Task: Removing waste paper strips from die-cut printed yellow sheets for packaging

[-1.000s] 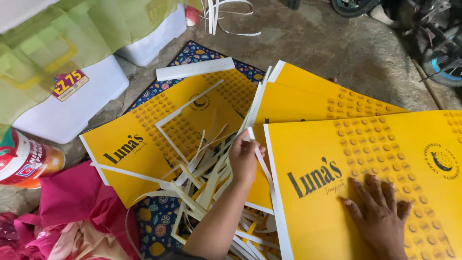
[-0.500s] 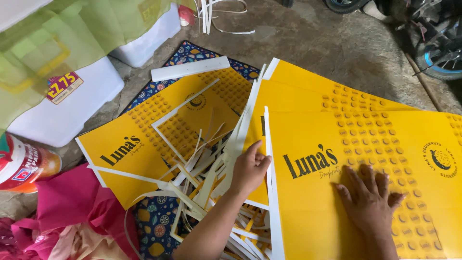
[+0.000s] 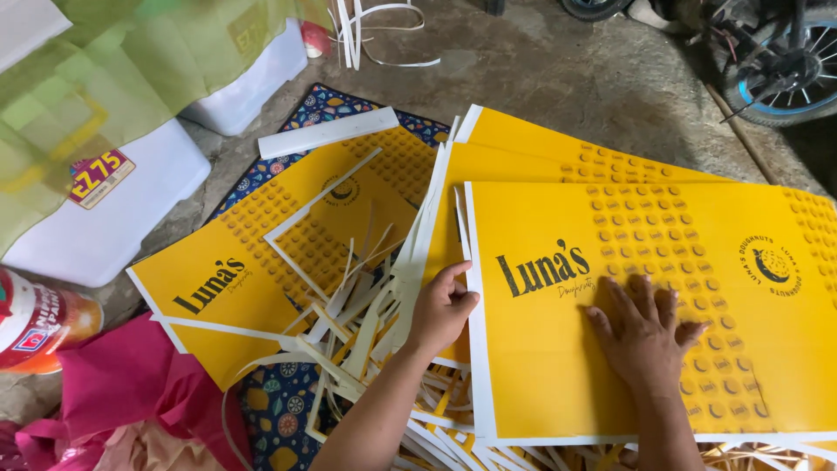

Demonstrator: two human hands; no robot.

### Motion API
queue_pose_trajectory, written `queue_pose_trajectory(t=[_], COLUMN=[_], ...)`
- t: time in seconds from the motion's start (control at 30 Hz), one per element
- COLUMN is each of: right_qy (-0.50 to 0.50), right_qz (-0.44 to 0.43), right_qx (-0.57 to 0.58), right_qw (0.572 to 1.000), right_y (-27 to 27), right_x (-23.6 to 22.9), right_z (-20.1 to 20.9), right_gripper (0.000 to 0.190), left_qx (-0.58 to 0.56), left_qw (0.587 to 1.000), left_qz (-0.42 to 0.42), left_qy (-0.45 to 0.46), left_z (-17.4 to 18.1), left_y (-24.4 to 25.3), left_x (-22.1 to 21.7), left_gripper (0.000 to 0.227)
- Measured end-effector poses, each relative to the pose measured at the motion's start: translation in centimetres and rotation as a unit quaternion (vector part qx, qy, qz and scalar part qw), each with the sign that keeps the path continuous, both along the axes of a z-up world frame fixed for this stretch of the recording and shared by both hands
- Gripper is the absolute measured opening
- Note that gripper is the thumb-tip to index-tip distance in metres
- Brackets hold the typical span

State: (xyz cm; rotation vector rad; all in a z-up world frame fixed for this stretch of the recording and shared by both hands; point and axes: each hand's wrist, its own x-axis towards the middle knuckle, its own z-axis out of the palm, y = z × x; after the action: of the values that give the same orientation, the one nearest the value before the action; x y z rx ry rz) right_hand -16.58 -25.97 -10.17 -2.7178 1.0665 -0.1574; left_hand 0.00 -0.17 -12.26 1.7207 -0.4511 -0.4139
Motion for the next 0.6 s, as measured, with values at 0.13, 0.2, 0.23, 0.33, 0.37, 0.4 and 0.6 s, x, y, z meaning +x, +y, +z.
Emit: queue_pose_trajectory(t=[0.13, 0.2, 0.23, 0.33, 0.37, 0.4, 0.6], right_qy=[-0.029, -0.030, -0.033, -0.025, -0.025, -0.037, -0.032], right_qz=[0.027, 0.019, 0.013, 0.012, 0.012, 0.023, 0.018], right_qx=[-0.021, -0.011, -0.003, -0.007, -0.006, -0.018, -0.013], right_qw=[0.999, 0.999, 0.999, 1.000, 1.000, 0.999, 0.999], right_y=[0.4, 0.6, 0.7, 1.5, 1.6, 1.7, 2.6], right_x=[0.1, 0.1, 0.2, 1.0, 1.2, 1.3, 2.0], right_z=[0.2, 0.2, 0.2, 0.6, 0.5, 0.3, 1.1], right_gripper=[0.069, 0.069, 0.069, 0.068, 0.068, 0.067, 0.067], left_qx=[-0.041, -0.061, -0.082, -0.181, -0.181, -0.224, -0.315], left_qw=[0.997, 0.995, 0.992, 0.974, 0.974, 0.961, 0.919], left_qz=[0.032, 0.049, 0.067, 0.127, 0.127, 0.158, 0.233], left_qy=[0.056, 0.062, 0.065, 0.056, 0.056, 0.019, -0.043], left_z=[0.7, 0.0, -0.3, -2.1, -3.1, -4.0, -5.2], left_y=[0.0, -0.2, -0.3, -1.2, -1.5, -1.9, -2.5], left_x=[-0.2, -0.5, -0.5, -1.0, -1.0, -1.0, -1.2], left_gripper=[0.057, 0.053, 0.049, 0.036, 0.036, 0.031, 0.028])
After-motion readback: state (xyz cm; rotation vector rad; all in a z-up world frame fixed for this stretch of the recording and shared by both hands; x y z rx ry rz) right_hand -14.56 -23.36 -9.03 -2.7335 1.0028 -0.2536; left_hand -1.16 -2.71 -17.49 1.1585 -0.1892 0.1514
